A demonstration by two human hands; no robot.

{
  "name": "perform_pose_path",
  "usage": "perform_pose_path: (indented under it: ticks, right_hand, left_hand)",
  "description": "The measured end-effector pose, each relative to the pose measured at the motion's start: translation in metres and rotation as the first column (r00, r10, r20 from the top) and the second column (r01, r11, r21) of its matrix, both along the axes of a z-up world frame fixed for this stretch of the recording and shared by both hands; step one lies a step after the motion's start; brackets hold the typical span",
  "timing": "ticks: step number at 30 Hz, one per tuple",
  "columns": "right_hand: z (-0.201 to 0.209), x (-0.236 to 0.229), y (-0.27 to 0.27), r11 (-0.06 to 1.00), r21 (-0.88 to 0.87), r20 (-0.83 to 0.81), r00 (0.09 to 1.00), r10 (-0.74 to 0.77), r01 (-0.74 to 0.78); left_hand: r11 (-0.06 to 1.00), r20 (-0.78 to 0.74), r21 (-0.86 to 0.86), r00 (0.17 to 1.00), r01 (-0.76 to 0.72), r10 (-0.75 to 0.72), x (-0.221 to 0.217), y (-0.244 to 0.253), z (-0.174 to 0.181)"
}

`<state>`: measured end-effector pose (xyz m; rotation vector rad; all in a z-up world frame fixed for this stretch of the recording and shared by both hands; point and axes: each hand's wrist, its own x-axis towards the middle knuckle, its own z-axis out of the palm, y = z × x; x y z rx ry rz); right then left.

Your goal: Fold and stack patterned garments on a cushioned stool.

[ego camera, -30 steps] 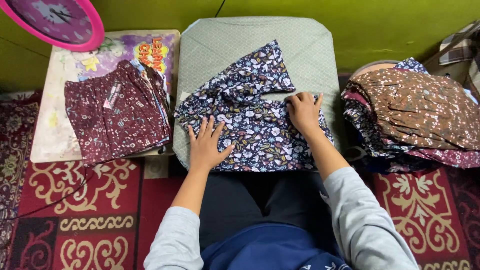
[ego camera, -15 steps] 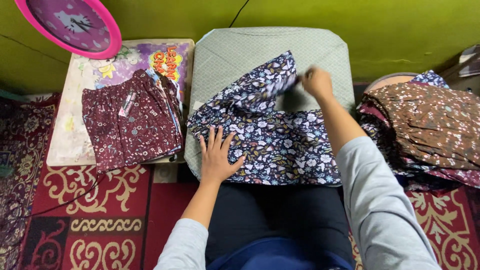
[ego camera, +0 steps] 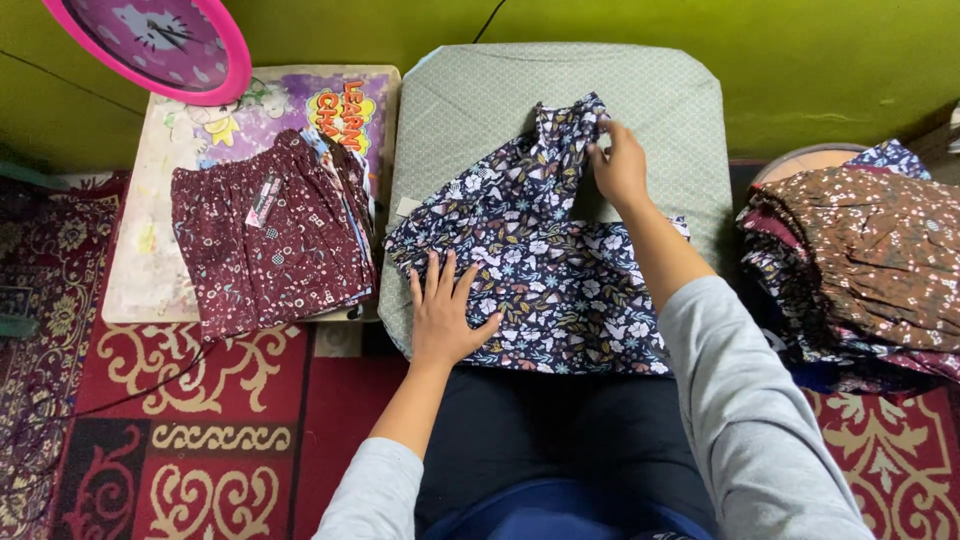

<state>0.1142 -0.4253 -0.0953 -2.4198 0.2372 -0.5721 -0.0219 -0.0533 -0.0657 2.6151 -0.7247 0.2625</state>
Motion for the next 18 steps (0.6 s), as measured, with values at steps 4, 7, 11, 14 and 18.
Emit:
perform_pose_path:
  ticks: [4, 7, 11, 14, 18]
  right_hand:
    - [0.025, 0.011, 0.015, 1.0, 0.014, 0.122, 0.992, -0.012, 0.01]
    - [0.003, 0.031, 0.005, 0.997, -0.064, -0.001, 0.999, -0.049, 0.049]
    - [-0.019, 0.046, -0.01, 0.97, -0.16, -0.215, 0.953, -0.215, 0.183]
    - [-0.014, 0.039, -0.02, 0.977, -0.126, -0.177, 0.965, -0.191, 0.17]
    - [0.009, 0.022, -0.04, 0.976, -0.057, 0.012, 0.977, -0.212, 0.212]
  left_hand:
    - [1.0, 0.004, 0.001, 1.0, 0.002, -0.002, -0.001, 0.0, 0.001]
    - [1.0, -0.004, 0.003, 1.0, 0.003, -0.003, -0.002, 0.0, 0.002]
    - [1.0, 0.013, -0.017, 1.0, 0.001, -0.001, -0.001, 0.0, -0.001]
    - [1.0, 0.023, -0.025, 1.0, 0.003, -0.003, 0.0, 0.001, 0.0]
    - [1.0, 0.035, -0.016, 0.999, -0.002, 0.002, 0.0, 0.0, -0.002]
